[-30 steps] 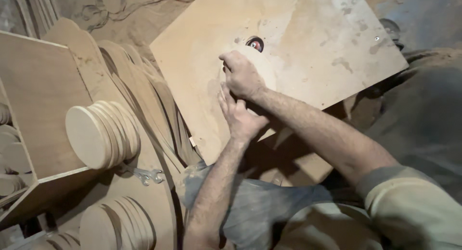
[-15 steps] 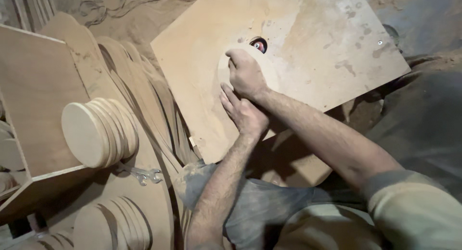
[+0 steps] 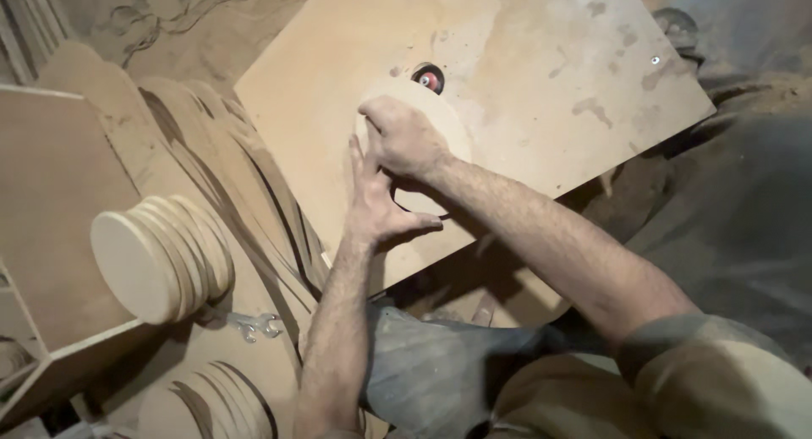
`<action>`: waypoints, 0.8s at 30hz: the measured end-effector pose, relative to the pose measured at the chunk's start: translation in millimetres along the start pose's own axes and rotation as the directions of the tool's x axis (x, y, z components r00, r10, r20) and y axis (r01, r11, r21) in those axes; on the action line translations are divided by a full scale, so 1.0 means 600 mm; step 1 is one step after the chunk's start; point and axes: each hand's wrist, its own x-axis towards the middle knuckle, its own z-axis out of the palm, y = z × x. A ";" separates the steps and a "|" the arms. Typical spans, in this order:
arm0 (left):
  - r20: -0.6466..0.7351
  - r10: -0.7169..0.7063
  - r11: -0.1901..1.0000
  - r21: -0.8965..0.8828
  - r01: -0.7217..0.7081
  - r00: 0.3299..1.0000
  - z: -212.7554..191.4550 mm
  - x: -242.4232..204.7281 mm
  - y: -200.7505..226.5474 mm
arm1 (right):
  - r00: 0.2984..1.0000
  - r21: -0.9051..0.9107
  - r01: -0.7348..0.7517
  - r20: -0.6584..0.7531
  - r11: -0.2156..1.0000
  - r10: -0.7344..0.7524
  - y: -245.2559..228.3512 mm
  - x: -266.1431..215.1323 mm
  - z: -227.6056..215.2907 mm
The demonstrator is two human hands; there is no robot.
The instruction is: The person sits on the floor and repeatedly sands the edges of round wooden discs using a rotating sanding machine. They handle each disc one at a time, rotating it against the machine, then place the finished pieces into a nearby wooden bin.
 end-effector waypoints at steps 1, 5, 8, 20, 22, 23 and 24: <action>-0.030 -0.017 1.000 -0.021 0.016 0.999 0.006 0.000 0.003 | 1.000 0.013 -0.004 0.021 1.000 0.004 0.004 0.002 0.002; -0.074 -0.145 0.989 -0.030 0.143 0.987 0.026 0.005 0.027 | 0.994 0.041 0.054 0.092 0.998 -0.058 0.013 0.021 0.003; -0.148 -0.186 0.983 -0.026 0.184 0.971 0.041 0.014 0.041 | 0.977 0.024 0.062 0.202 0.998 -0.066 0.018 0.035 0.002; -0.416 -0.365 0.925 -0.062 0.374 0.833 0.107 0.052 0.052 | 0.942 -0.011 0.209 0.271 0.978 -0.199 0.048 0.098 0.050; -0.414 -0.407 0.904 -0.053 0.424 0.815 0.110 0.044 0.041 | 0.943 -0.033 0.211 0.269 0.977 -0.195 0.046 0.098 0.062; -0.386 -0.461 0.876 -0.053 0.480 0.799 0.113 0.043 0.034 | 0.943 -0.046 0.215 0.268 0.975 -0.196 0.046 0.101 0.065; -0.357 -0.514 0.844 -0.052 0.533 0.780 0.116 0.041 0.027 | 0.946 -0.054 0.199 0.271 0.978 -0.178 0.046 0.103 0.068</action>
